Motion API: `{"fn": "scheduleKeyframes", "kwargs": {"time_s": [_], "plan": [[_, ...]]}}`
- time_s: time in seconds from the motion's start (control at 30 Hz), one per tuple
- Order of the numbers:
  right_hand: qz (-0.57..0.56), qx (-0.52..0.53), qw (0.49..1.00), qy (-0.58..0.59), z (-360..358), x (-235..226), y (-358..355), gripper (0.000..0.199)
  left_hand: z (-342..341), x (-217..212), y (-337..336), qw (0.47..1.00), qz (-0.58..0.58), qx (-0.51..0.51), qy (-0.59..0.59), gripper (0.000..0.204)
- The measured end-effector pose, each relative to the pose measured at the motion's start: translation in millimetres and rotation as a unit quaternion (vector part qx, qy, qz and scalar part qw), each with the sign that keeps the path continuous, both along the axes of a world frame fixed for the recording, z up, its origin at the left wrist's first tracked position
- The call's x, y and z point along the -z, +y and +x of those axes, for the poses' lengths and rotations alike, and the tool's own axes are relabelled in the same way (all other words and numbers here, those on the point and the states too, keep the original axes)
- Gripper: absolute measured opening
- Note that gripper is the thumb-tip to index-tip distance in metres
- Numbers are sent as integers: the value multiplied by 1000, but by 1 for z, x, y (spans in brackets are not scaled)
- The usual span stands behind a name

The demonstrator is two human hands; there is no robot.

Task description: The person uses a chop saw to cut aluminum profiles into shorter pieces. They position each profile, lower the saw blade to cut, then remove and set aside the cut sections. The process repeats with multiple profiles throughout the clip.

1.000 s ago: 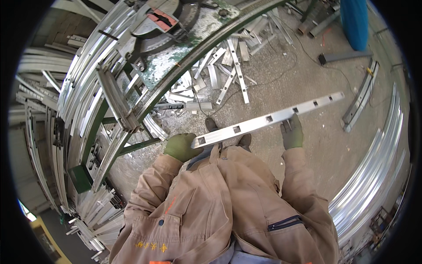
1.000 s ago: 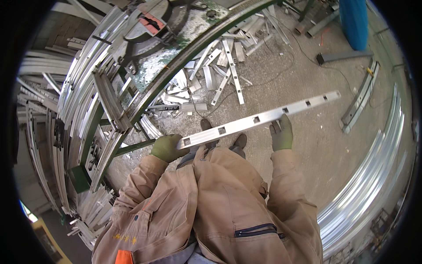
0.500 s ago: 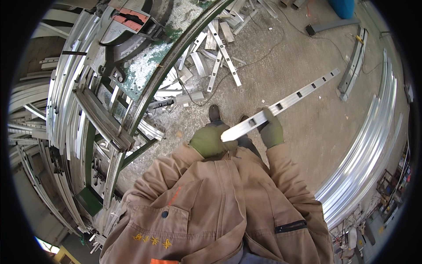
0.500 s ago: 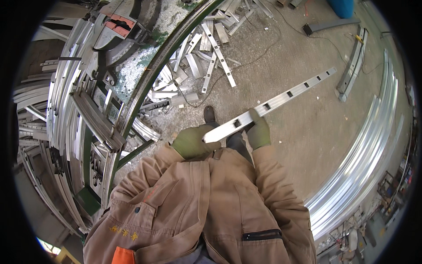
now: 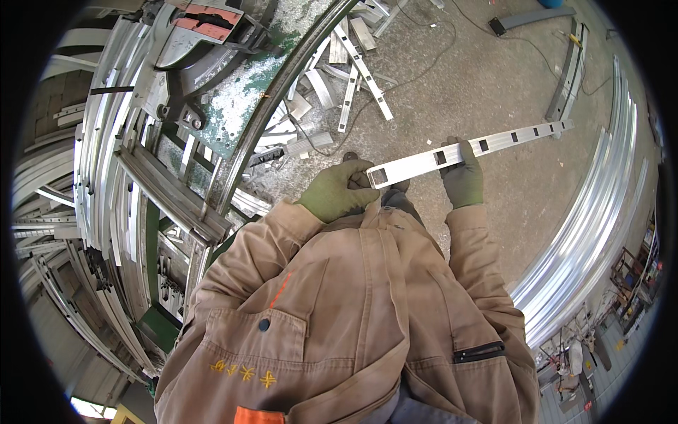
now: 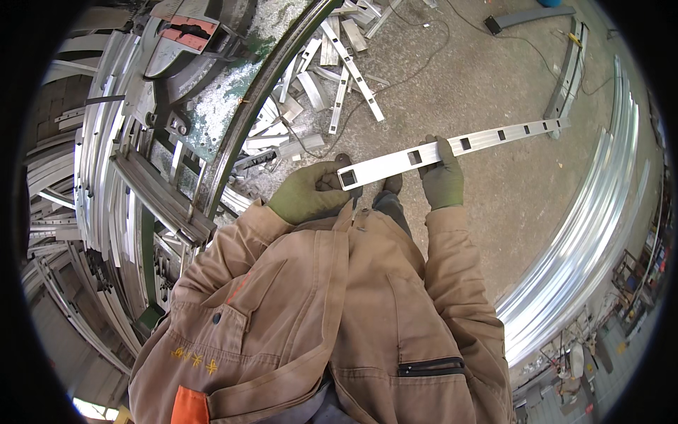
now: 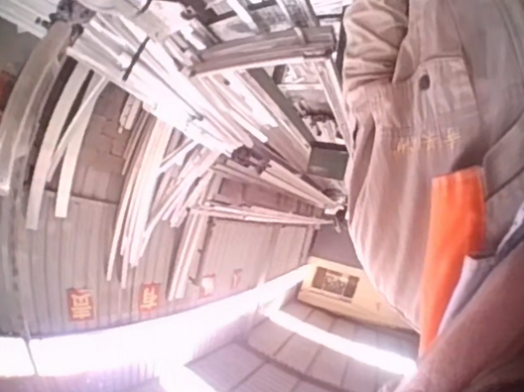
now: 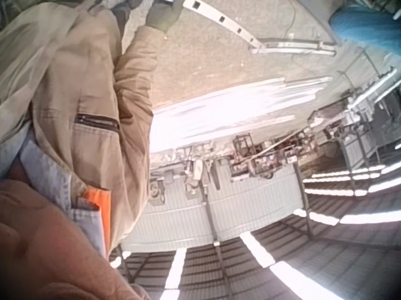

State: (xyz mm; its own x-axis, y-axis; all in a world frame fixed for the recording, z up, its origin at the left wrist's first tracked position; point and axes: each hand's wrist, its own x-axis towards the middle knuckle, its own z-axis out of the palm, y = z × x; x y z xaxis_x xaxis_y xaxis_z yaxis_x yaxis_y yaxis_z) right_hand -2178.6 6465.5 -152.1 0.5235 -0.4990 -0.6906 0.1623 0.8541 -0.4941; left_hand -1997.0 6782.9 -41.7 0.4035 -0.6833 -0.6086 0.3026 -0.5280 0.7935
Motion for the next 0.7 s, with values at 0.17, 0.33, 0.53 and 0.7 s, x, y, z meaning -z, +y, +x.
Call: {"fn": "scheduleKeyframes", "kwargs": {"time_s": [0.17,0.33,0.53,0.7], "plan": [[-11,-2,1000,-21,-2,-2,-4,52,-1,-9,-3,1000,5,-4,-22,70],[-18,3,999,-36,-9,-8,-10,50,-12,-12,-7,1000,-3,-15,-24,70],[-35,1,998,-46,-18,-16,-17,48,-28,-13,-12,999,-6,-24,-34,70],[-42,-8,997,-69,-31,-15,-23,41,-36,-10,-20,999,-8,-16,-40,73]]}}
